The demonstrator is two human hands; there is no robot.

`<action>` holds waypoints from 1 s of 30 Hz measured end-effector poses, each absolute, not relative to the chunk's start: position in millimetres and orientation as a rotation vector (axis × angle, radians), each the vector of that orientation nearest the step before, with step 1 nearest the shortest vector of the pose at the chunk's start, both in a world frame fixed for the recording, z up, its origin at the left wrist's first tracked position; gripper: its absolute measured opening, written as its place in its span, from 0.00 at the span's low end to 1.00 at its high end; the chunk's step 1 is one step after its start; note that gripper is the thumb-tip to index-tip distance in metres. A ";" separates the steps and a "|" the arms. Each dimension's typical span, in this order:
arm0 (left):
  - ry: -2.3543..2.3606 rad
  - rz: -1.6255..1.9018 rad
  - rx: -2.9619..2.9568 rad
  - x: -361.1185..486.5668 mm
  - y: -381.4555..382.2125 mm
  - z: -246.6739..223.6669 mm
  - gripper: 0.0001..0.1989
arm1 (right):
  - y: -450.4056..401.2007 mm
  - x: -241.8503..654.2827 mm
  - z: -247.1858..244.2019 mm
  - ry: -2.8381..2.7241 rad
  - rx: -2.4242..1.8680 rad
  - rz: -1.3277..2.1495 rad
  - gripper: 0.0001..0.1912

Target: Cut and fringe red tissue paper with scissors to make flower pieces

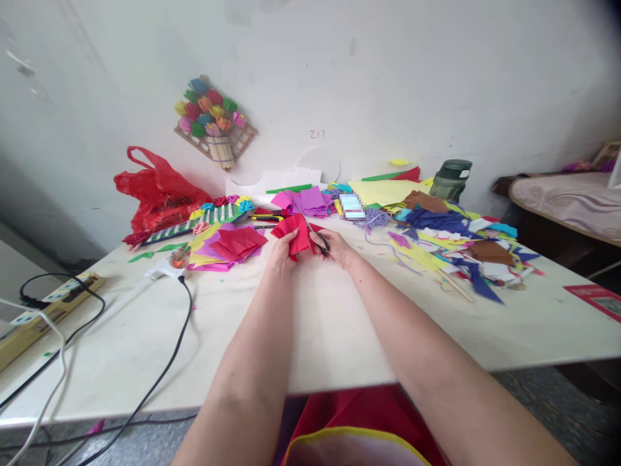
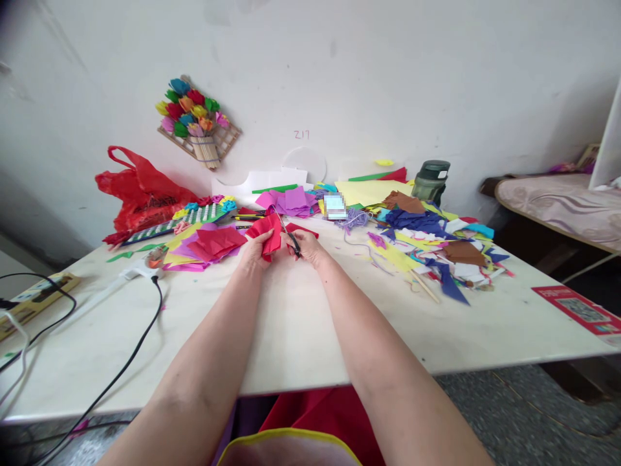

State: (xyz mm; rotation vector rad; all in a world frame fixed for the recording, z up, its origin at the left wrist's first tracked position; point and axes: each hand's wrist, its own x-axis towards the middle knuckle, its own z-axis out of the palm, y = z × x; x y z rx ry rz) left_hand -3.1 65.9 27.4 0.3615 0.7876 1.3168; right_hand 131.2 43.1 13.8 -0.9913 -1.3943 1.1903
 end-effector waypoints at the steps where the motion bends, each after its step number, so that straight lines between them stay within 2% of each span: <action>1: 0.764 1.319 0.387 -3.2 65.8 27.4 0.06 | 43.4 131.1 13.8 -1.393 -0.989 1.190 0.21; 10: 0.724 1.323 0.442 -5.1 66.7 25.6 0.04 | 45.7 129.9 12.3 -1.366 -0.963 1.185 0.19; 30: 0.699 1.262 0.516 -5.3 64.6 25.3 0.04 | 36.6 132.0 21.3 -1.357 -0.947 1.280 0.22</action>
